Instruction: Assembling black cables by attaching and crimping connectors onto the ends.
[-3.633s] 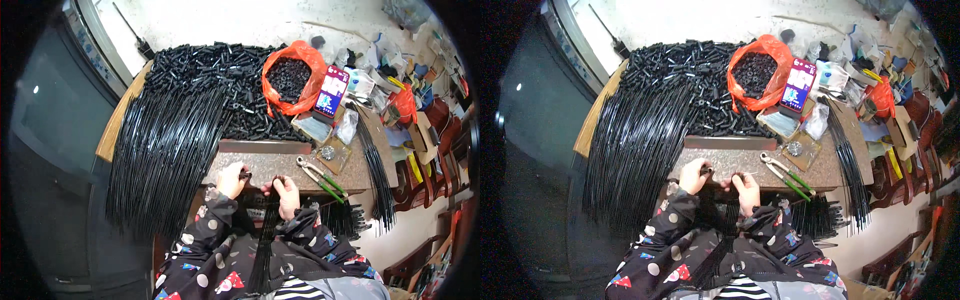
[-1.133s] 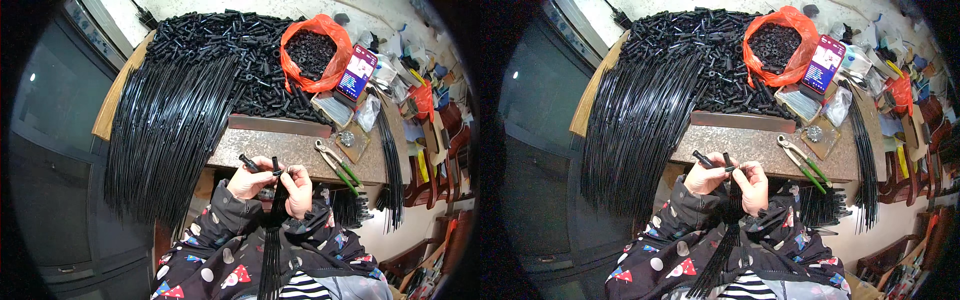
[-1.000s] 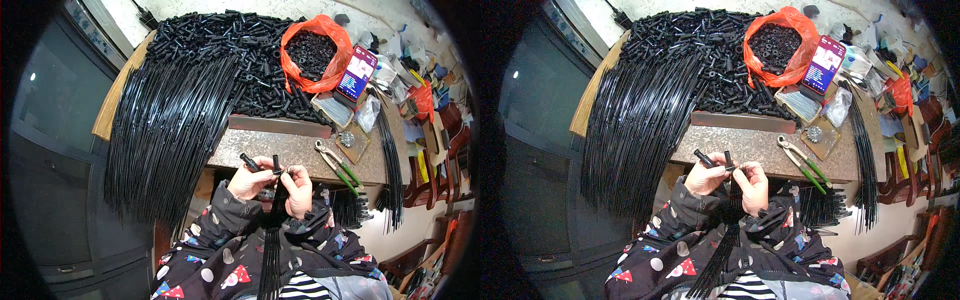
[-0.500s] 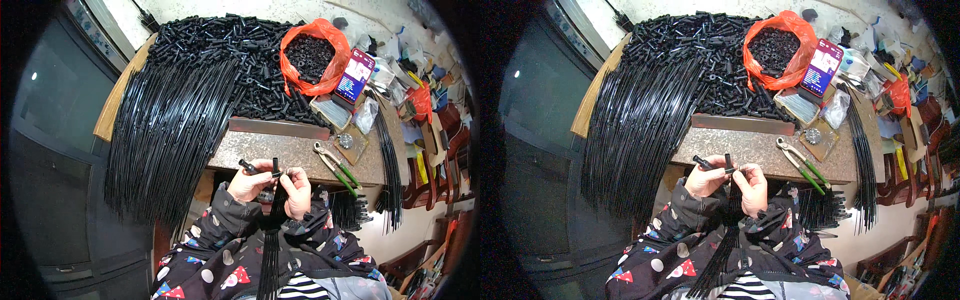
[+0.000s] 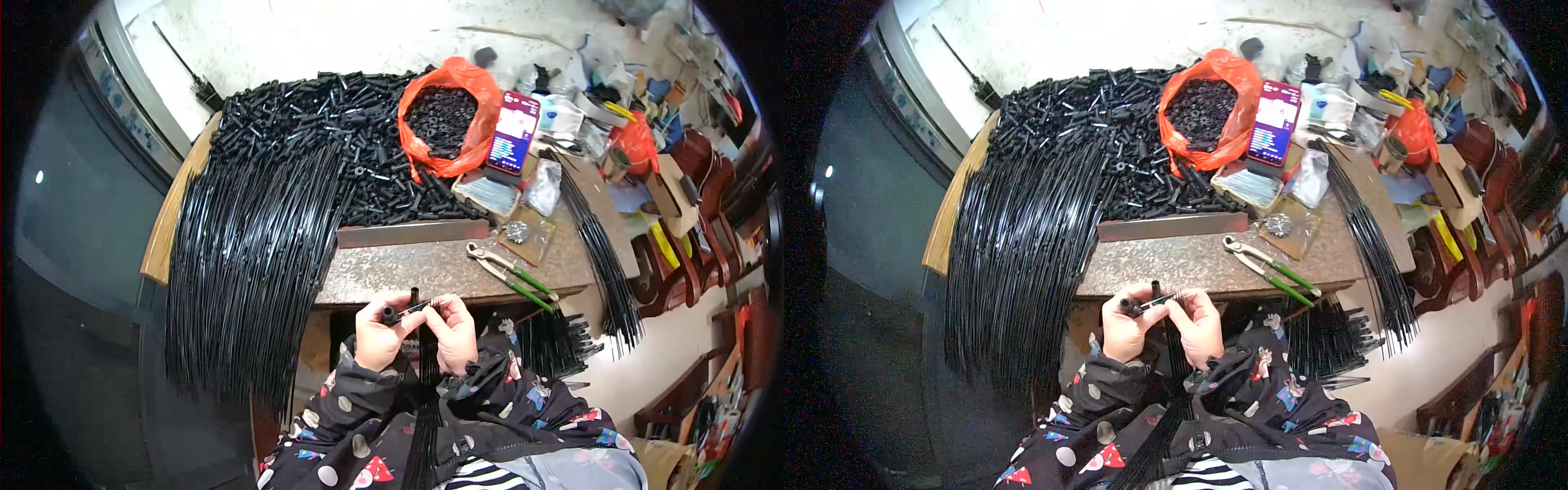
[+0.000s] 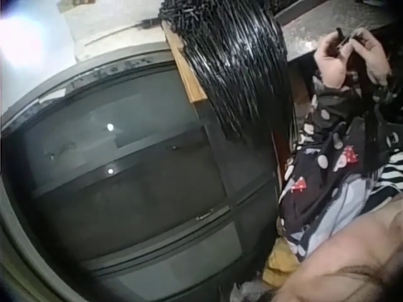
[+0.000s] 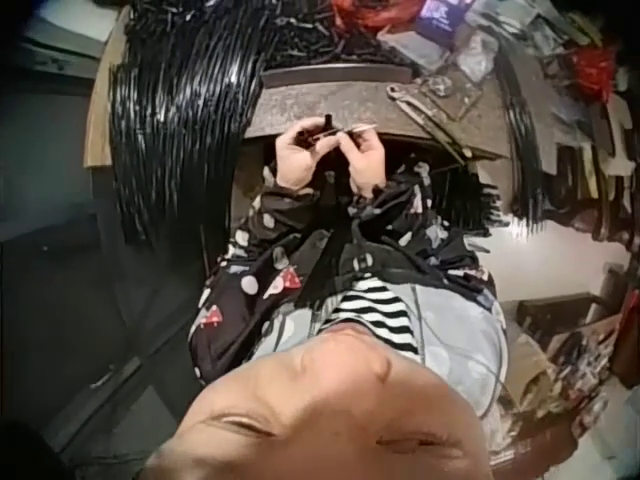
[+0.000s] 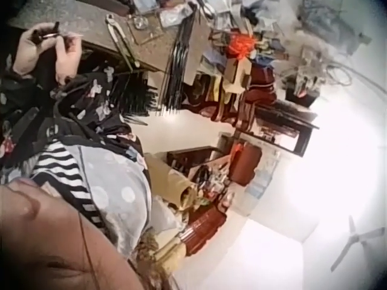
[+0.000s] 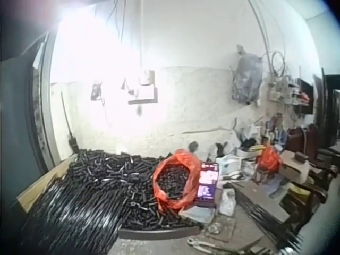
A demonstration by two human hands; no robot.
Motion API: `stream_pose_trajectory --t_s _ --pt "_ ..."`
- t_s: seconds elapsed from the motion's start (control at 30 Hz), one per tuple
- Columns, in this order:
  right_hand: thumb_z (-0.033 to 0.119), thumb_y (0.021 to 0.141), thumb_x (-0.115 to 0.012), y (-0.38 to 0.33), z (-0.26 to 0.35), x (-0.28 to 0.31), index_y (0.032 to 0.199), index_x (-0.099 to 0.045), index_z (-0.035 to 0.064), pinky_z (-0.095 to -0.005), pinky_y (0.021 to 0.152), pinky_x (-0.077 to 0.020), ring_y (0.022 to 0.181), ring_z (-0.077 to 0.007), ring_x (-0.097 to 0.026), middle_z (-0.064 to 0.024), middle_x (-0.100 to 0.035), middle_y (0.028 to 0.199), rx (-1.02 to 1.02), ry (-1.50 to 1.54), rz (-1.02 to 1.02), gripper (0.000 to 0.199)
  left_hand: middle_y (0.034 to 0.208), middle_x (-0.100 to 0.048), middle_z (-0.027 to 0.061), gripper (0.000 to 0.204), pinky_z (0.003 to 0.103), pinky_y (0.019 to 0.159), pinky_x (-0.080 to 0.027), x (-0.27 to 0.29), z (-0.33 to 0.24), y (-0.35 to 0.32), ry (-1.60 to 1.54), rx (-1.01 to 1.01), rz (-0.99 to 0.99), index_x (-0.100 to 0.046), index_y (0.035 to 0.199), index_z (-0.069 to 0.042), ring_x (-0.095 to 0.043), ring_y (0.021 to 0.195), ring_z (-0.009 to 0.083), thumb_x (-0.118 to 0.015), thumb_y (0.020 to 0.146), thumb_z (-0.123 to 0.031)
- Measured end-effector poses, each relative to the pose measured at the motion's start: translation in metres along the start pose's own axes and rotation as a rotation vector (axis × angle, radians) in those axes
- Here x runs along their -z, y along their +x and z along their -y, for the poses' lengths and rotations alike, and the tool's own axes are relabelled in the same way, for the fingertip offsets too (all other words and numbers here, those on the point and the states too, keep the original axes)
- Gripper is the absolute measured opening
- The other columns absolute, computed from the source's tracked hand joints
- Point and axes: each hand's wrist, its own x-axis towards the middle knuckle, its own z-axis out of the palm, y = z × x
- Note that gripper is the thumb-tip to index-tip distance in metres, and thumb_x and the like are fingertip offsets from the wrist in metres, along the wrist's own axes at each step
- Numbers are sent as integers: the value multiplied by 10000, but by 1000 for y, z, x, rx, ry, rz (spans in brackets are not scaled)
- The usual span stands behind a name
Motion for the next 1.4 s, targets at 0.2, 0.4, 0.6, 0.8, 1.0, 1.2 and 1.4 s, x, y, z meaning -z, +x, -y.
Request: stream_pose_trajectory --t_s 0.2,0.4,0.6,0.8,1.0,1.2,1.4 --pt "12 693 -501 -4 -1 14 776 -424 32 -187 642 -354 671 -71 -444 -11 -468 721 -32 -31 -97 115 700 -525 35 212 203 551 -397 -11 8 -2 -174 132 49 -506 777 3 -488 592 89 -583 583 36" --pt "47 704 -505 20 1 20 771 -444 28 -195 622 -357 671 -63 -449 -6 -492 730 -262 115 117 92 702 -527 45 191 201 539 -384 3 10 13 -360 253 130 -497 801 -5 -480 590 92 -549 619 15" --pt "32 698 -506 13 -10 13 723 -436 56 -166 617 -331 654 -42 -420 19 -472 708 -169 24 -40 78 712 -533 37 189 203 577 -393 9 -6 15 358 -59 181 -518 806 15 -490 624 95 -569 629 -26" --pt "155 723 -500 32 -13 22 791 -457 35 -186 632 -351 679 -67 -448 -7 -495 759 -387 85 271 145 668 -532 53 199 214 525 -405 15 -14 29 63 101 233 -522 799 27 -495 574 111 -566 608 -3" --pt "169 763 -422 20 -10 15 863 -422 17 -262 534 -437 572 -175 -530 -88 -526 681 -503 113 340 182 567 -496 72 150 235 364 -361 22 -26 22 -18 269 252 -498 786 53 -454 414 130 -506 641 19" --pt "238 700 -504 26 -7 13 877 -428 45 -291 579 -458 615 -178 -542 -89 -530 706 -795 303 438 273 657 -517 37 143 203 531 -392 44 5 26 -253 246 351 -522 765 19 -486 586 100 -544 624 8" --pt "238 694 -516 17 -11 13 1021 -392 45 -284 594 -455 662 -158 -535 -59 -529 764 -595 169 366 400 672 -513 63 137 223 527 -372 39 -8 22 -200 262 295 -518 744 33 -473 586 119 -541 612 0"
